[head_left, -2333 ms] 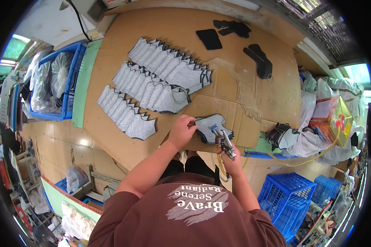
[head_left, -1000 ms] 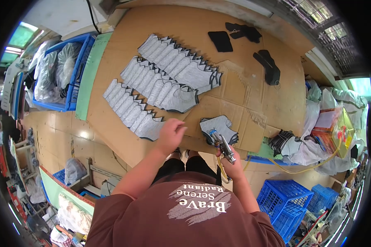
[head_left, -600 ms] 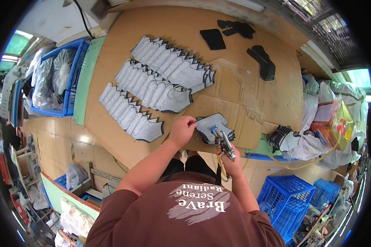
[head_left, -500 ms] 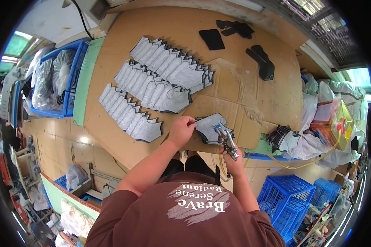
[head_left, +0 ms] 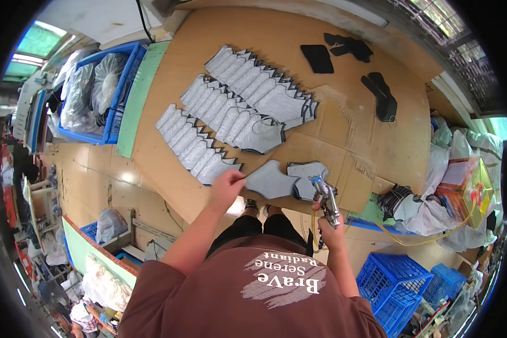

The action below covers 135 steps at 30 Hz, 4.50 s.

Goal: Applying adhesive to shoe upper components using a spray gun.

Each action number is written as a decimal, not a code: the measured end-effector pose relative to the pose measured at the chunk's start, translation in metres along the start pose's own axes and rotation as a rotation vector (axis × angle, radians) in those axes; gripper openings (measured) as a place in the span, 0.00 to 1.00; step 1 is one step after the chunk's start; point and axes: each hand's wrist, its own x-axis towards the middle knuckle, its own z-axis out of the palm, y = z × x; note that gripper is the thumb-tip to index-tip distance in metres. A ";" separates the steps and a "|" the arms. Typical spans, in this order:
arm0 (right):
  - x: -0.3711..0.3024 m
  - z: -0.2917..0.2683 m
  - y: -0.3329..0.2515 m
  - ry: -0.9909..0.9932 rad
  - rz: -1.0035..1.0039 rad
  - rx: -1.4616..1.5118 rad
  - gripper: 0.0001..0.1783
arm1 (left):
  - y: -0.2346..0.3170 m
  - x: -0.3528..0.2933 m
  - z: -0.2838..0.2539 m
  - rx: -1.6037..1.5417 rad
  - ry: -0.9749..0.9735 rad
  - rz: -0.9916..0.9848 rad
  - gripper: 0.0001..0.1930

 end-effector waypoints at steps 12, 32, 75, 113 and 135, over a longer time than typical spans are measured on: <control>0.004 0.010 -0.015 -0.080 0.108 -0.004 0.21 | -0.051 -0.015 -0.069 0.130 0.346 -0.210 0.08; 0.007 0.010 -0.008 -0.006 -0.049 -0.003 0.13 | 0.031 0.032 0.087 0.056 -0.114 0.340 0.08; 0.003 0.041 -0.016 0.083 0.068 -0.073 0.19 | -0.083 0.074 -0.208 0.437 0.819 0.022 0.13; 0.000 0.014 -0.001 0.159 -0.035 -0.018 0.15 | 0.008 0.040 0.082 0.136 -0.068 0.417 0.05; 0.000 0.015 0.012 0.020 0.024 -0.084 0.23 | -0.127 0.048 -0.281 0.342 0.689 -0.152 0.08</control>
